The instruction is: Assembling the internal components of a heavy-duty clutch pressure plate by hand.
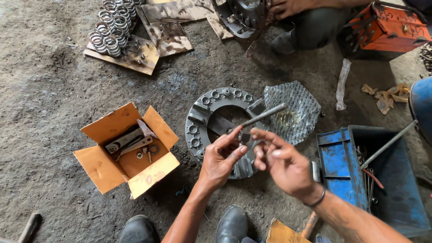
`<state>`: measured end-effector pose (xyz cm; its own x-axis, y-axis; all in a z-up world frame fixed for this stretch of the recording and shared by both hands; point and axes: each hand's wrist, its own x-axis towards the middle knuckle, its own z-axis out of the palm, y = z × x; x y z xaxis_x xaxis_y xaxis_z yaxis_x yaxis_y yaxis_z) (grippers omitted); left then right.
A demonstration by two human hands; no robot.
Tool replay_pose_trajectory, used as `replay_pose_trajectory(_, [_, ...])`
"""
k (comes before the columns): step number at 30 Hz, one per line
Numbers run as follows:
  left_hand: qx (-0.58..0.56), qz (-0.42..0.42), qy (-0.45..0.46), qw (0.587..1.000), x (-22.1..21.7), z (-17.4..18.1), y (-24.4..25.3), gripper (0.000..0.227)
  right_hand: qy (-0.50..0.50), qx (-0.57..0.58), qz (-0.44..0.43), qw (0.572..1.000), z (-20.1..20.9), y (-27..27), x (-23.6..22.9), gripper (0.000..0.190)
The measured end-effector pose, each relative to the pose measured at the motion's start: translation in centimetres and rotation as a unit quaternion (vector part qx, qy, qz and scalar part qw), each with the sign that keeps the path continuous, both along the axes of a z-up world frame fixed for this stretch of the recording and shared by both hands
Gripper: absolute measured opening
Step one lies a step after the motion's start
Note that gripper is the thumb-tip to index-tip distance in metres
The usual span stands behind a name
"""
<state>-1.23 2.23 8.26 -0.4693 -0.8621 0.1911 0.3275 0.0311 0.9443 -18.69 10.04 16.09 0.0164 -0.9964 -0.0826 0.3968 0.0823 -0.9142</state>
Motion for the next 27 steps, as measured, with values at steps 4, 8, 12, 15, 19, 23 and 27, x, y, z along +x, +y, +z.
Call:
replay_pose_trajectory(4, [0.005, 0.033, -0.020, 0.999, 0.3, 1.4, 0.0, 0.050, 0.134, -0.058, -0.007, 0.989, 1.1, 0.2, -1.4, 0.061])
replay_pose_trajectory(8, [-0.034, 0.085, -0.068, 0.993, 1.0, 3.4, 0.2, 0.038, 0.507, -0.167, 0.020, 0.846, 3.3, 0.1, 0.1, 0.066])
replay_pose_trajectory(12, [-0.080, 0.108, -0.099, 0.986, 1.3, 4.4, 0.6, 0.036, 0.664, -0.217, 0.042, 0.714, 3.3, -0.2, 1.0, 0.071])
replay_pose_trajectory(15, [-0.070, 0.107, -0.115, 0.985, 1.5, 4.6, 0.8, 0.033, 0.770, -0.245, 0.034, 0.588, 3.2, -0.4, 1.2, 0.076])
replay_pose_trajectory(19, [-0.078, 0.105, -0.160, 0.978, 1.5, 4.4, 0.7, 0.031, 0.843, -0.275, 0.030, 0.461, 3.4, -0.5, 1.6, 0.077])
replay_pose_trajectory(23, [-0.058, 0.104, -0.168, 0.979, 1.3, 4.0, 0.8, 0.031, 0.866, -0.292, 0.037, 0.404, 3.9, -0.4, 1.8, 0.067])
replay_pose_trajectory(27, [-0.065, 0.112, -0.157, 0.979, 1.4, 3.7, 0.8, 0.030, 0.851, -0.315, 0.084, 0.411, 4.8, -0.8, 1.6, 0.059])
